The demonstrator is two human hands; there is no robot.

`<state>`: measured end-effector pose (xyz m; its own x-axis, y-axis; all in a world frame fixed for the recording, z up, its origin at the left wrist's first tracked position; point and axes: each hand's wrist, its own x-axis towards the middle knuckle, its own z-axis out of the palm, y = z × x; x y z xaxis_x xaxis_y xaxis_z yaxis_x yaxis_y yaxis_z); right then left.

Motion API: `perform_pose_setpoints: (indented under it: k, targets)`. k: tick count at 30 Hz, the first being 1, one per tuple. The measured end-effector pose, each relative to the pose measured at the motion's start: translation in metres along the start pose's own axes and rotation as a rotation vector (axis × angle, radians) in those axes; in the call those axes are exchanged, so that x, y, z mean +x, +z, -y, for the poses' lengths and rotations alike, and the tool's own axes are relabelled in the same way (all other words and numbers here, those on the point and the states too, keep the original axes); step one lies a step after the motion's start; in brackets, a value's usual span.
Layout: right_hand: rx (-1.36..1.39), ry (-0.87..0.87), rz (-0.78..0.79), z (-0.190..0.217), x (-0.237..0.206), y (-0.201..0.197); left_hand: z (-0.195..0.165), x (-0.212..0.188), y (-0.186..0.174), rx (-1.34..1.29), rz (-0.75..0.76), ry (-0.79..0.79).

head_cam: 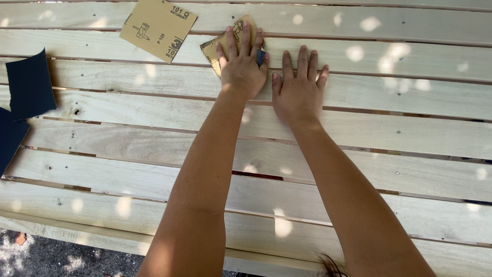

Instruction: The person sands a slatted wooden surface by hand, rubbing a sheet of sandpaper back and forth across the planks with one hand while the other hand rests on the wood. They occasionally reposition the sandpaper and continue sanding different areas of the slats.

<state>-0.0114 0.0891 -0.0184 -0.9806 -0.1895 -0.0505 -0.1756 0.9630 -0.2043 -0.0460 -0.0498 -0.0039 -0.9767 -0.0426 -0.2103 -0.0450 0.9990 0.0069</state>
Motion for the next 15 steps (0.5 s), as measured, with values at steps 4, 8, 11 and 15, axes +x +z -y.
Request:
perform_pose_setpoints:
  k: [4,8,11,15]
  targets:
    - [0.007,0.001,-0.007,0.001,-0.001,-0.002,0.004,-0.057,0.016,-0.066,-0.025,0.117]
    - [0.024,-0.006,-0.026,0.003,0.0,-0.003,0.013,-0.142,0.031,-0.003,0.094,0.195]
    - [0.003,0.001,-0.011,0.004,0.001,-0.002,0.012,-0.14,0.023,0.046,0.222,0.164]
    - [0.0,0.006,-0.008,0.001,0.002,0.001,0.003,-0.062,0.0,-0.06,0.164,0.006]
